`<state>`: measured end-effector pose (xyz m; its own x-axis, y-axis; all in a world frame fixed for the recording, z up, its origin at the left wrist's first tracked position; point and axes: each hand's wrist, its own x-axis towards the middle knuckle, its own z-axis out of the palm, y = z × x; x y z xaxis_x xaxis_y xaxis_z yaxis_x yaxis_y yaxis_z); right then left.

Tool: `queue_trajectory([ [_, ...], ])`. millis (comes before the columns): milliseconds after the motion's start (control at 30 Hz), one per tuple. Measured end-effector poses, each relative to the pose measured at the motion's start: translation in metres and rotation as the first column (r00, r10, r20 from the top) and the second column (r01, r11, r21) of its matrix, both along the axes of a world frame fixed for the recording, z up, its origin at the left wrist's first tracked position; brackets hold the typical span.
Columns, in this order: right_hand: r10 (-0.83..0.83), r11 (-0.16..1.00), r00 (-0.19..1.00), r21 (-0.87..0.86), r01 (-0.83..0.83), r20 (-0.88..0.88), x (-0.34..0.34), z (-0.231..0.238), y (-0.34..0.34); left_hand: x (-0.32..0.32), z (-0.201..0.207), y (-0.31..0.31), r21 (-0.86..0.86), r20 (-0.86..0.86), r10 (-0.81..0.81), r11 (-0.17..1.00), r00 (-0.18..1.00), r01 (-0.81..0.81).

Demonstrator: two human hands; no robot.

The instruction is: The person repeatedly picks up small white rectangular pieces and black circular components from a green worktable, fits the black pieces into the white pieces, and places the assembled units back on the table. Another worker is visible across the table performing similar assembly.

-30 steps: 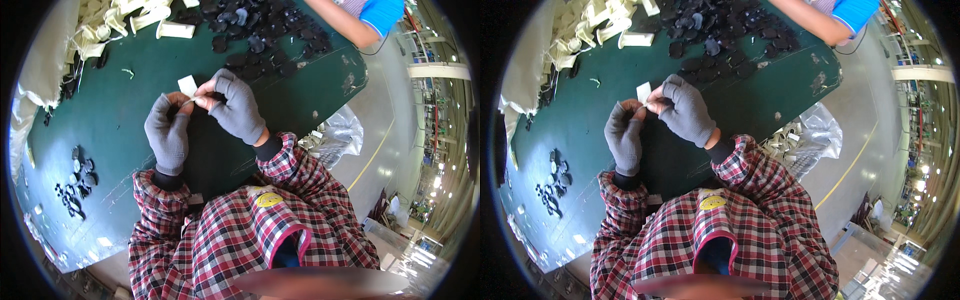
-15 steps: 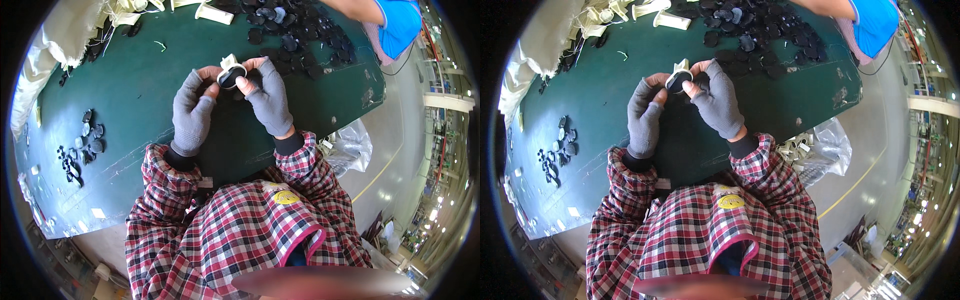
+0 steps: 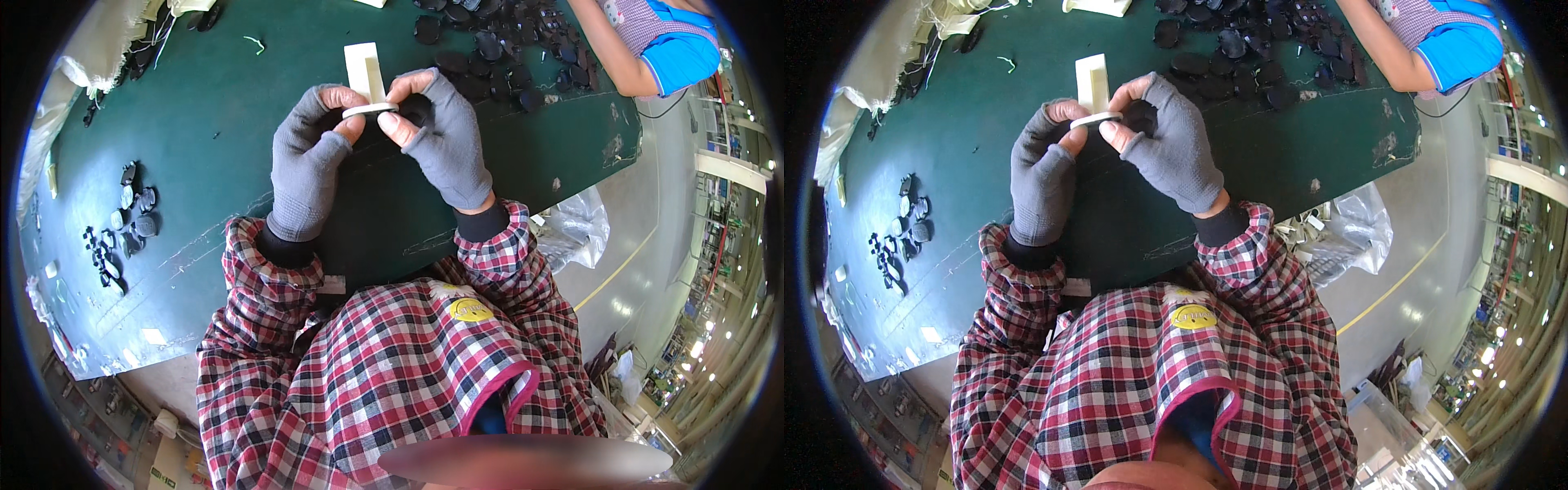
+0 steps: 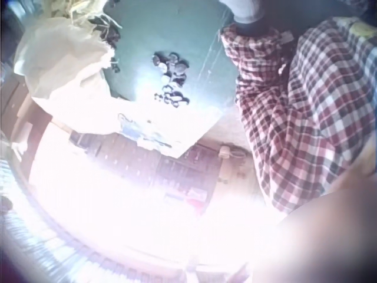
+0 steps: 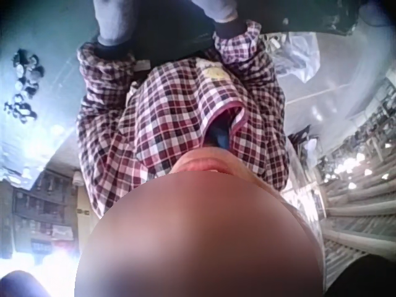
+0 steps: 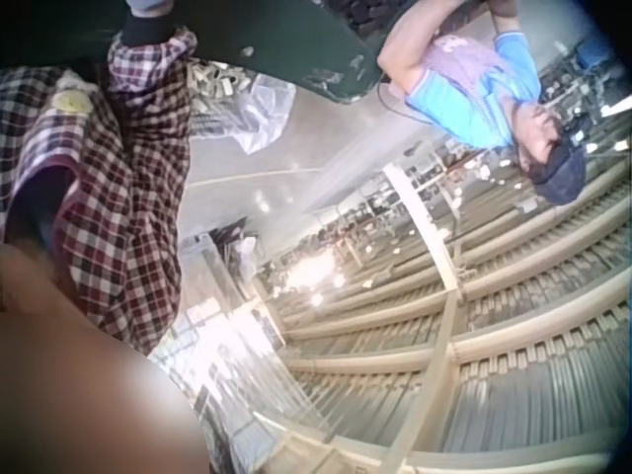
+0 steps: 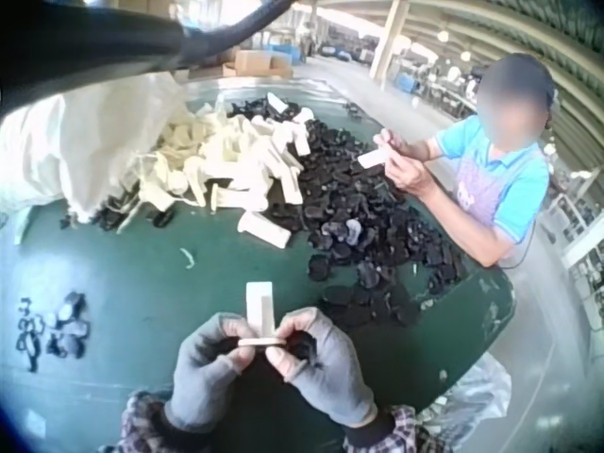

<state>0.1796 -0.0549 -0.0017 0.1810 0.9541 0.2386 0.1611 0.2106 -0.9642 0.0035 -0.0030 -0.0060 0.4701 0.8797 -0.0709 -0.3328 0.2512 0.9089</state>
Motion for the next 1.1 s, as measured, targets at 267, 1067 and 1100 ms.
queue_trajectory([
  [267,-0.019,1.000,0.997,0.009,0.019,0.073,-0.010,0.000,-0.002,0.003,0.005,-0.002,0.033,-0.111,0.056,0.998,0.992,-0.053],
  [1067,-0.102,0.980,0.974,0.188,0.064,0.202,0.021,0.009,-0.024,0.009,0.005,0.003,0.566,-0.342,0.188,0.823,0.921,0.042],
  [1100,-0.086,0.992,0.975,0.105,0.065,0.206,0.036,0.014,-0.047,0.006,0.001,0.004,0.496,-0.310,0.173,0.868,0.935,0.004],
])
